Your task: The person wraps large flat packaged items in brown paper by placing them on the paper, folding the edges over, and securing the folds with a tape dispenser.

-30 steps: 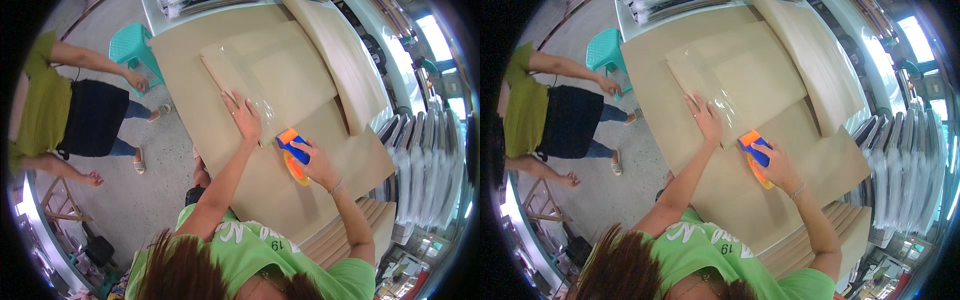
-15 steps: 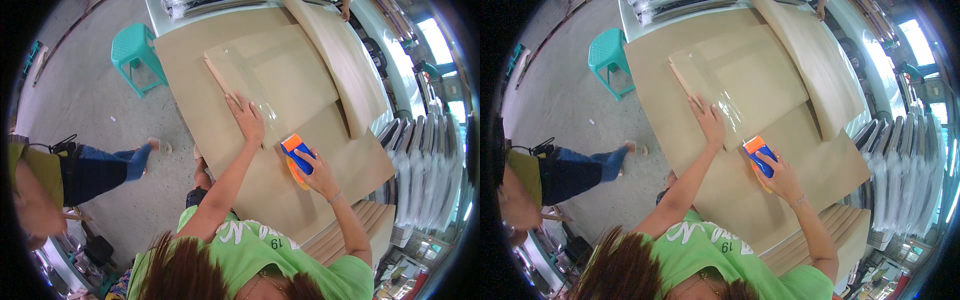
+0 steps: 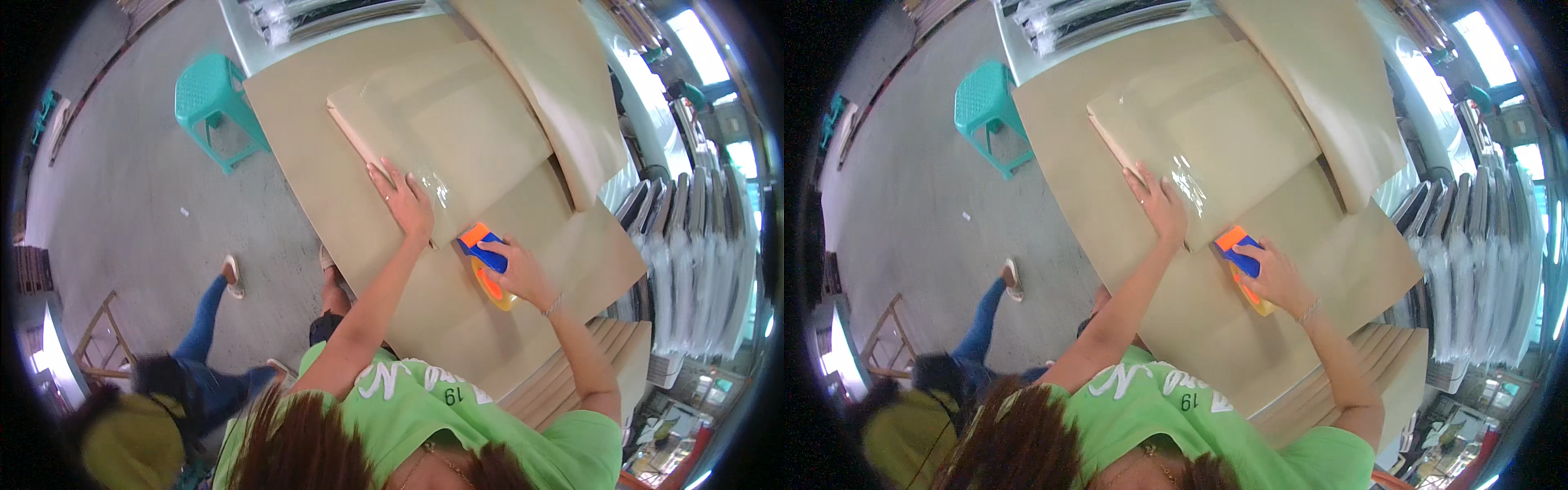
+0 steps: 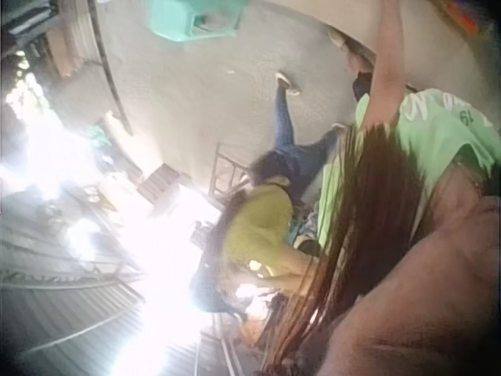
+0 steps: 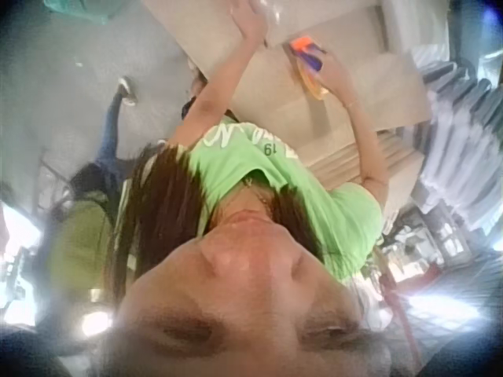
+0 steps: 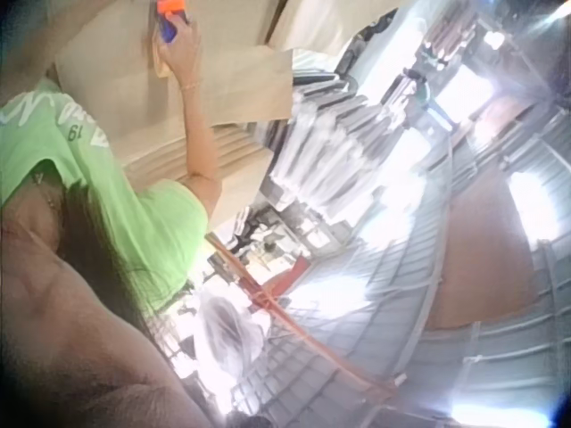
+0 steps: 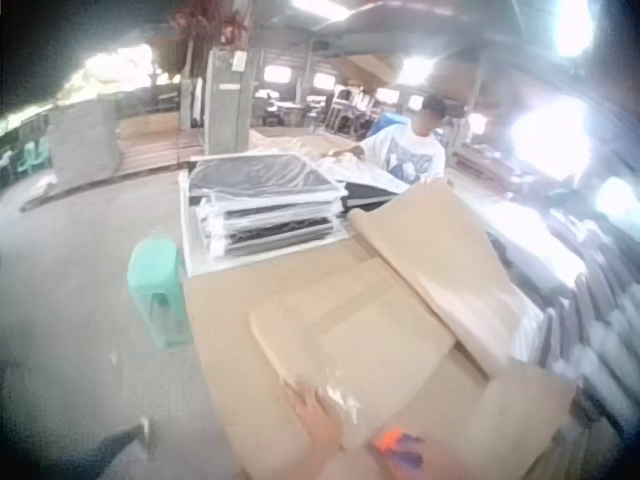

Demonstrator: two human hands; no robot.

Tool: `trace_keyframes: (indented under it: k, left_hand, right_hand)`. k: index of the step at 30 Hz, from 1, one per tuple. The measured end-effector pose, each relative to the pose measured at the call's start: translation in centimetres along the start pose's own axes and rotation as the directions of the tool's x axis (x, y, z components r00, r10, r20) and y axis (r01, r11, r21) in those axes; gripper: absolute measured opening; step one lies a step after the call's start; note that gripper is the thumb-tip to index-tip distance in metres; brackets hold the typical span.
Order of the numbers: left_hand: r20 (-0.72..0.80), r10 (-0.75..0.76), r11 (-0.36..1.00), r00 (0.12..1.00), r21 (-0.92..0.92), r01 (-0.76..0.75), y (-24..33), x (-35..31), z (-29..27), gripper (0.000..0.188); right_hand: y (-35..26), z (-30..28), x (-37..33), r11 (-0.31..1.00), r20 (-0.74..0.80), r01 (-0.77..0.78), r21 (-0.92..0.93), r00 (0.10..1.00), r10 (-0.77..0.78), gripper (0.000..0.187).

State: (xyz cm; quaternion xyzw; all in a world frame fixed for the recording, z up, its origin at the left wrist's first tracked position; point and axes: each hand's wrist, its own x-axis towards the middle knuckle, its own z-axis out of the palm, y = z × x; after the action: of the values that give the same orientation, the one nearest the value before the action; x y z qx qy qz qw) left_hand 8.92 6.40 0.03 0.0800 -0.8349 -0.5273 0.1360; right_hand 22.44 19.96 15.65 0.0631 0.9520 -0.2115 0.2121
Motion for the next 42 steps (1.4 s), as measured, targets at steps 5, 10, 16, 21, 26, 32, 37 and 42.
trace_keyframes:
  k: [5,10,16,21,26,32,37,42]
  left_hand:
    - [0.089,0.085,0.975,0.992,0.196,-0.101,0.2,-0.3,0.1,0.061]
    - [0.321,0.297,0.853,0.899,0.333,-0.401,0.4,-0.4,-0.3,0.057]
    - [0.825,0.488,0.506,0.286,-0.001,-0.863,1.0,-2.1,-3.5,0.06]
    - [0.798,0.597,0.306,0.085,-0.129,-0.943,-0.3,-2.3,-3.4,0.058]
    - [0.874,0.467,0.369,0.134,-0.055,-0.928,-0.5,3.2,-1.0,0.054]
    - [0.623,0.575,0.329,0.531,0.418,-0.847,-6.0,21.0,-0.1,0.056]
    - [0.774,0.172,0.865,0.609,0.177,-0.47,-6.2,28.8,-1.2,0.057]
    - [0.822,0.382,0.753,0.423,-0.011,-0.658,-10.0,31.2,-3.7,0.056]
  right_hand:
    - [0.2,-2.0,4.8,0.999,0.184,0.034,0.013,0.982,-0.036,0.041]
    - [0.3,-5.3,11.5,0.962,0.61,-0.263,0.067,0.774,0.17,0.041]
    - [6.0,-3.1,6.6,0.796,0.502,-0.536,0.279,0.789,0.355,0.039]
    - [10.7,5.4,-6.3,0.11,0.118,-0.17,0.979,0.921,0.37,0.052]
    - [8.8,16.2,-10.0,-0.073,-0.321,0.606,0.792,0.516,0.794,0.044]
    - [7.0,17.1,-9.8,0.18,-0.412,0.611,0.771,0.262,0.873,0.041]
    - [5.0,19.0,-10.5,0.561,-0.835,-0.736,0.378,-0.009,0.551,0.035]
    - [-4.8,16.5,1.0,0.74,-0.763,-0.371,0.561,0.115,0.636,0.035]
